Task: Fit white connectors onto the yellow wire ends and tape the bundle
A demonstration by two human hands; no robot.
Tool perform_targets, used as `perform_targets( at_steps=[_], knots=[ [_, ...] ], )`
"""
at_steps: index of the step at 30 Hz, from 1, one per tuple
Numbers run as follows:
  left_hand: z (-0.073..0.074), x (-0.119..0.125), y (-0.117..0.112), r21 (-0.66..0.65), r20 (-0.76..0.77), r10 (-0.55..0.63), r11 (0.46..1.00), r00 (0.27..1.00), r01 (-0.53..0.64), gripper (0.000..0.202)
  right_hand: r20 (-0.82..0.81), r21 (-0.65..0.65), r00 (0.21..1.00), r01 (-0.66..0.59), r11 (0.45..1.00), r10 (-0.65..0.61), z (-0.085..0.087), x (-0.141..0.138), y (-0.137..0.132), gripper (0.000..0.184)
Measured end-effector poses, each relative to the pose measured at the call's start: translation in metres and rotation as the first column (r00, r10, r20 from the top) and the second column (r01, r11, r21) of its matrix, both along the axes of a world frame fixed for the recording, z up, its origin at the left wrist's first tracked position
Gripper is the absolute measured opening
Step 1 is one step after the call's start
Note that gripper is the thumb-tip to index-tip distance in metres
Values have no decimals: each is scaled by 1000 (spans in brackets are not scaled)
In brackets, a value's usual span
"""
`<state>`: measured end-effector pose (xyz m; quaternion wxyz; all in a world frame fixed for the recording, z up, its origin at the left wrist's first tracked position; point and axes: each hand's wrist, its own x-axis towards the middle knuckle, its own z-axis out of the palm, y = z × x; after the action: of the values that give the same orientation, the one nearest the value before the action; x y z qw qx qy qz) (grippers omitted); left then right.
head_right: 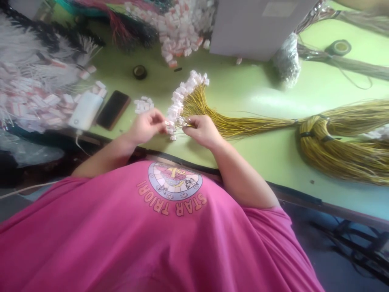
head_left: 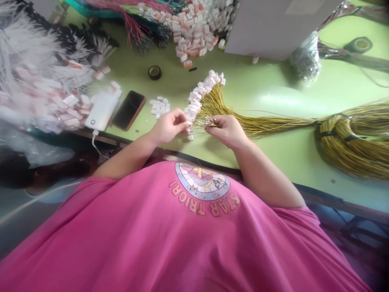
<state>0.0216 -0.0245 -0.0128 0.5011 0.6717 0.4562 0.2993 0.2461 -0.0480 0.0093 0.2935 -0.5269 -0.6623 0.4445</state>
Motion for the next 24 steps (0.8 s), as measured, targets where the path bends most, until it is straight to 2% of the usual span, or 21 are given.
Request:
perform_targets(
  at_steps=[2, 4, 8, 16, 21, 24],
  knots=[
    [-4, 14, -2, -159, 182, -39, 985, 982, 69, 30, -28, -15, 999, 21, 1000, -21, -2, 0, 0, 17],
    [-8, 23, -3, -258, 300, -32, 960, 953, 114, 38, -38, -12, 999, 37, 999, -38, -4, 1, 0, 19],
    [-10, 30, -2, -303, 425, 38, 948, 904, 102, 41, -2, 56, 997, 74, 996, -74, -4, -1, 0, 20],
    [-12, 31, -3, -404, 384, 148, 914, 912, 22, 33, 114, 153, 987, 95, 984, -113, -2, -4, -3, 19],
    [-8, 37, -5, -327, 339, 172, 943, 925, -56, 33, 180, 227, 974, 95, 969, -138, -7, -6, -3, 19],
    [-6, 40, -8, -229, 305, 126, 972, 944, -55, 33, 202, 244, 971, 79, 966, -130, -9, -7, -4, 19]
  ],
)
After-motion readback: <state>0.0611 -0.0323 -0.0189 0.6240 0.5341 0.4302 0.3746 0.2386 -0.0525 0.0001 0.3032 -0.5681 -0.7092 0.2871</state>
